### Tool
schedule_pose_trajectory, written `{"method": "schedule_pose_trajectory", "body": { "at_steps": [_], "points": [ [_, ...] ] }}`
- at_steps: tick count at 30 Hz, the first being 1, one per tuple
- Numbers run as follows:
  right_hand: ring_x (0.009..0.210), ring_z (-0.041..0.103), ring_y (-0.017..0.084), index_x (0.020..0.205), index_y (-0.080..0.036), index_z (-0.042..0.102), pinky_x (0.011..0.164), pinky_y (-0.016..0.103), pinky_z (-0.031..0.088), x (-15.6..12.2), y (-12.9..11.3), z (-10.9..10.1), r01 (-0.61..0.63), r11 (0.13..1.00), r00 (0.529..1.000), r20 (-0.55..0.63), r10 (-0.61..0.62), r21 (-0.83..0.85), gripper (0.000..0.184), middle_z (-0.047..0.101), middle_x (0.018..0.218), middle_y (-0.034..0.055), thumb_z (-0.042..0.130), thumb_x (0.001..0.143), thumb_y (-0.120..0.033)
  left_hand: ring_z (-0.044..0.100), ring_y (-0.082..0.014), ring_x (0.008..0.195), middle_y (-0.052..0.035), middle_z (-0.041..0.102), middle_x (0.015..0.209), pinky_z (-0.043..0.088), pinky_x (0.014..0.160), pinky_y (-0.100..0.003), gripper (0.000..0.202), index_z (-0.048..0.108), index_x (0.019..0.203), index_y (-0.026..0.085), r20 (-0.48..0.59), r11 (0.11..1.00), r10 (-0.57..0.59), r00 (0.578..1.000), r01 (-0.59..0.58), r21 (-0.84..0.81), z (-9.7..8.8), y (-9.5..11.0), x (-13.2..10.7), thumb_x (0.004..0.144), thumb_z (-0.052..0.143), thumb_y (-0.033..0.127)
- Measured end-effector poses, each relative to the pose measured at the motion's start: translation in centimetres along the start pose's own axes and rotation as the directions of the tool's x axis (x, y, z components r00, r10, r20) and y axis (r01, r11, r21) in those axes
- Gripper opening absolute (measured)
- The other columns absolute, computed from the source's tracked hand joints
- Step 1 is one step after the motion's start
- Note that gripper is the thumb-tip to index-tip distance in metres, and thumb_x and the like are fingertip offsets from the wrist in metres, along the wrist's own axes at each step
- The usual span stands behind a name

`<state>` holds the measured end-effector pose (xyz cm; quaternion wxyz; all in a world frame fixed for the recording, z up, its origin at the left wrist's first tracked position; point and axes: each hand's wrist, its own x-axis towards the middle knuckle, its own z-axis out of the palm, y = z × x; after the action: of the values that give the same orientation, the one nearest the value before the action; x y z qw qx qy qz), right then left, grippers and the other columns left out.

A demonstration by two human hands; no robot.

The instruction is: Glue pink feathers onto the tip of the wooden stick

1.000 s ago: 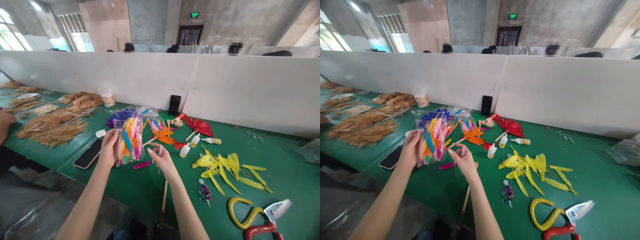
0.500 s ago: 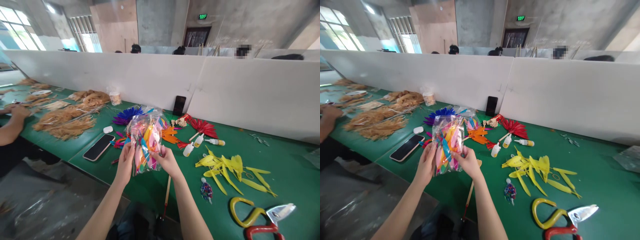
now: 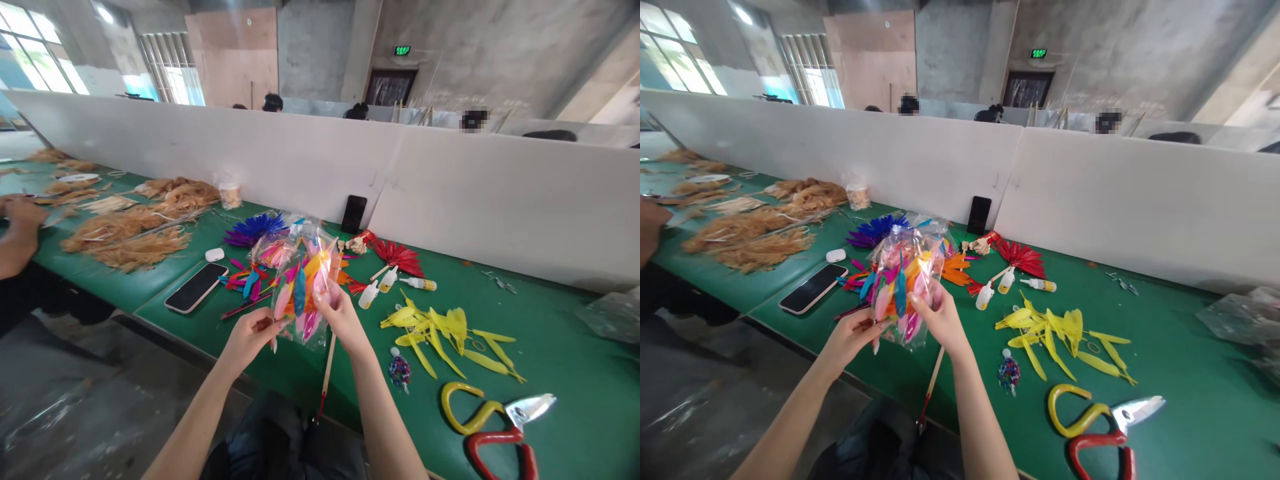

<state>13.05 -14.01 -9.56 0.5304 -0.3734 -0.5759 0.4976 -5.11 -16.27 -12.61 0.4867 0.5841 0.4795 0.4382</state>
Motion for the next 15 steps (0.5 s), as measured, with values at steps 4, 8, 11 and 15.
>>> {"method": "schedule_pose_trajectory", "body": {
  "at_steps": [4,8,11,15],
  "points": [
    [0.063,0.053,0.014,0.077,-0.017,0.06,0.06,0.026,0.044,0.1,-0.2,-0.5,-0.026,0.998,0.996,-0.09,0.021,-0.05,0.027,0.059,0.069,0.0016,0.062,0.075,-0.044,0.064,-0.0212,0.069,-0.0033,0.065,0.077,0.052,0.059,-0.029,0.024,0.064,0.091,0.024,0.095,0.996,0.024,0.995,-0.033,0.087,-0.6,-0.5,-0.2,0.073,0.066,0.038],
    [0.052,0.039,0.009,0.059,-0.018,0.049,0.05,0.023,0.035,0.0,-0.1,-0.9,-0.051,0.993,0.986,-0.164,0.033,-0.106,0.031,0.043,0.054,-0.0047,0.068,0.069,-0.04,0.059,-0.024,0.101,-0.0092,0.06,0.113,0.051,0.079,-0.032,0.051,0.042,0.131,0.027,0.026,0.976,0.13,0.991,-0.132,0.172,-2.8,1.9,0.2,0.084,0.05,0.046],
    [0.049,0.027,0.007,0.053,-0.02,0.037,0.046,0.021,0.026,-0.5,-0.3,-0.8,-0.06,0.988,0.987,-0.155,0.038,-0.139,0.04,0.03,0.051,-0.0081,0.07,0.066,-0.038,0.053,-0.025,0.111,-0.0092,0.059,0.118,0.045,0.089,-0.034,0.041,0.052,0.121,0.025,-0.055,0.925,0.235,0.971,-0.205,0.32,-4.1,5.9,1.6,0.086,0.048,0.046],
    [0.05,0.023,0.007,0.053,-0.02,0.034,0.045,0.02,0.021,-1.4,-1.0,-0.4,-0.063,0.984,0.994,-0.1,0.047,-0.167,0.04,0.027,0.053,-0.008,0.069,0.067,-0.034,0.057,-0.0209,0.103,-0.0064,0.063,0.11,0.046,0.084,-0.03,0.032,0.061,0.11,0.024,-0.005,0.842,0.38,0.925,-0.344,0.415,-4.1,11.0,5.1,0.088,0.046,0.042]
  ]
}}
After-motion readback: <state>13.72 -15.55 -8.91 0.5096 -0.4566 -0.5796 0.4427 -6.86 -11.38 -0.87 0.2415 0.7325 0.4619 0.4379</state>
